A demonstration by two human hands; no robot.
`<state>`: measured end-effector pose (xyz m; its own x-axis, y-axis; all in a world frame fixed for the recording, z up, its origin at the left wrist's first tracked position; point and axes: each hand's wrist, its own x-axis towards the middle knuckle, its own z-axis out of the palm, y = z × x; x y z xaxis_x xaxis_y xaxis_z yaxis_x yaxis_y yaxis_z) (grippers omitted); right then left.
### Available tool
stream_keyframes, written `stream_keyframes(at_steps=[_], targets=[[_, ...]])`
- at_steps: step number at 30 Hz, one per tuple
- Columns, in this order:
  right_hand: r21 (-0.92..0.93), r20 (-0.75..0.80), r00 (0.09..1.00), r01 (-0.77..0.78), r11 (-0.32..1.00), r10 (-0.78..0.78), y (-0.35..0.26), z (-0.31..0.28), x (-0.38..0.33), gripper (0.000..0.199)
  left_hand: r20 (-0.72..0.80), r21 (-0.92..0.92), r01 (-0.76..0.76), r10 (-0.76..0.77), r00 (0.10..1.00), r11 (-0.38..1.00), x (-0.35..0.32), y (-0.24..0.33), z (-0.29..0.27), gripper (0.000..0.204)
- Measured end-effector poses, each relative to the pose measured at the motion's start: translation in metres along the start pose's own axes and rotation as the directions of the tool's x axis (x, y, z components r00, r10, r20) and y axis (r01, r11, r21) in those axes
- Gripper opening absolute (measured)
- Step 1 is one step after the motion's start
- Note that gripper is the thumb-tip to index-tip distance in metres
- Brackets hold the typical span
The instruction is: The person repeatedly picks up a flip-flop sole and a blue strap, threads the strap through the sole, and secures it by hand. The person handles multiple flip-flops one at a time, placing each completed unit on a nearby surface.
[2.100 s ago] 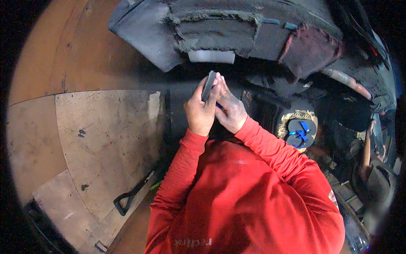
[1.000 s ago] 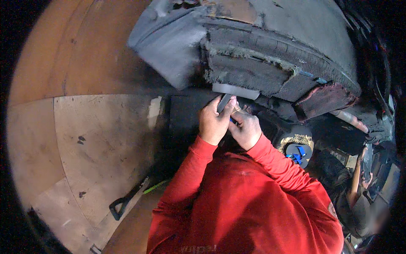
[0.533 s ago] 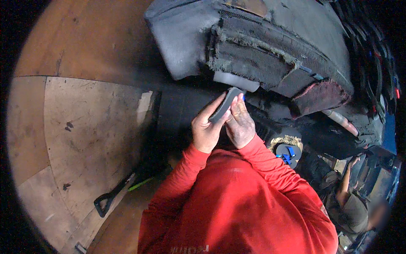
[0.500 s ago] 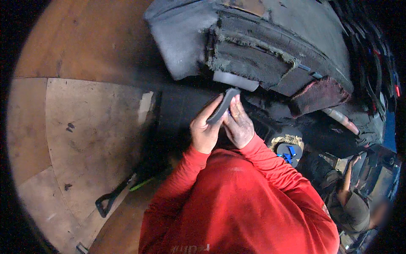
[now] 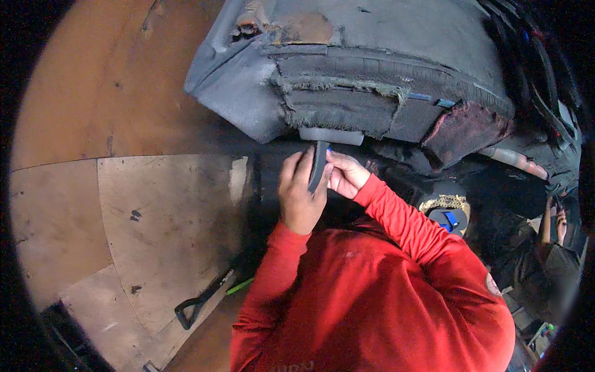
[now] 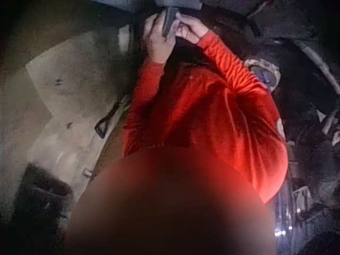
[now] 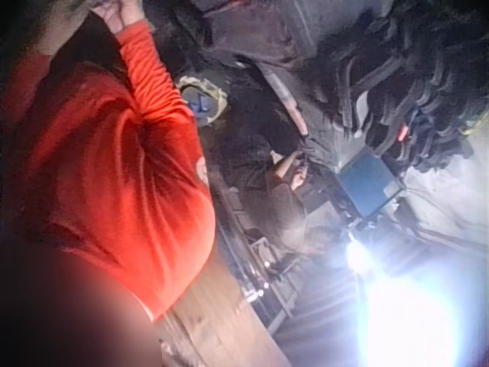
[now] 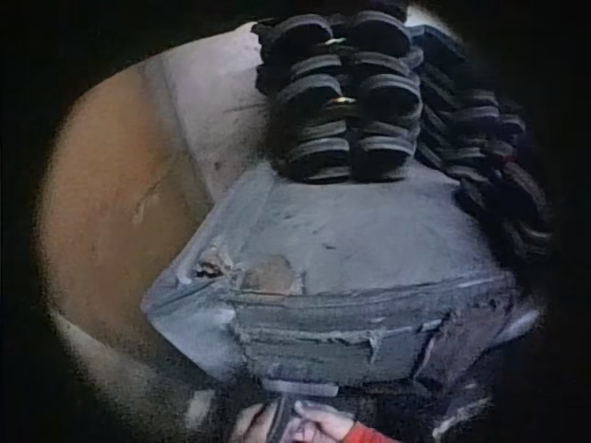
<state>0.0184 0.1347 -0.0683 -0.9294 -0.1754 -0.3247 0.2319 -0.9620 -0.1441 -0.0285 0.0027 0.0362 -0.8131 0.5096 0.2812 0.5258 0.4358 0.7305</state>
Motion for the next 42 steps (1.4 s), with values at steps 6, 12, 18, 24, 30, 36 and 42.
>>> stream_keyframes(at_steps=[6, 12, 18, 24, 30, 36, 42], targets=[[-0.111, 0.044, 0.999, 0.009, 0.994, -0.004, -0.017, 0.002, -0.010, 0.031, -0.012, -0.051, 0.062, -0.063, 0.998, 0.997, -0.009, 0.006, 0.009, 0.039], [-0.070, 0.007, 1.000, -0.020, 0.997, 0.021, -0.013, 0.007, -0.012, 0.032, 0.050, 0.040, 0.089, -0.091, 0.995, 0.995, -0.008, 0.019, 0.000, 0.043], [0.038, -0.072, 0.995, -0.070, 0.997, 0.073, 0.004, 0.004, -0.015, 0.035, 0.046, 0.142, 0.016, -0.022, 0.999, 0.990, 0.006, 0.018, 0.001, 0.033], [0.140, -0.276, 0.951, -0.108, 0.984, 0.143, 0.004, -0.007, -0.038, 0.035, 0.284, 0.146, 0.313, -0.343, 0.895, 0.938, 0.017, 0.017, 0.022, 0.026], [0.038, -0.247, 0.963, -0.104, 0.994, 0.111, -0.020, 0.006, -0.043, 0.031, 0.106, 0.044, 0.212, -0.216, 0.971, 0.976, 0.005, 0.031, 0.020, 0.034], [0.042, -0.081, 0.996, -0.035, 0.999, 0.038, -0.011, 0.011, -0.032, 0.032, 0.032, 0.060, 0.056, -0.058, 0.998, 0.997, -0.006, 0.030, 0.012, 0.037], [0.120, -0.260, 0.956, -0.106, 0.987, 0.135, -0.010, -0.011, -0.046, 0.038, 0.284, 0.032, 0.350, -0.344, 0.895, 0.936, 0.011, 0.024, 0.033, 0.035]])
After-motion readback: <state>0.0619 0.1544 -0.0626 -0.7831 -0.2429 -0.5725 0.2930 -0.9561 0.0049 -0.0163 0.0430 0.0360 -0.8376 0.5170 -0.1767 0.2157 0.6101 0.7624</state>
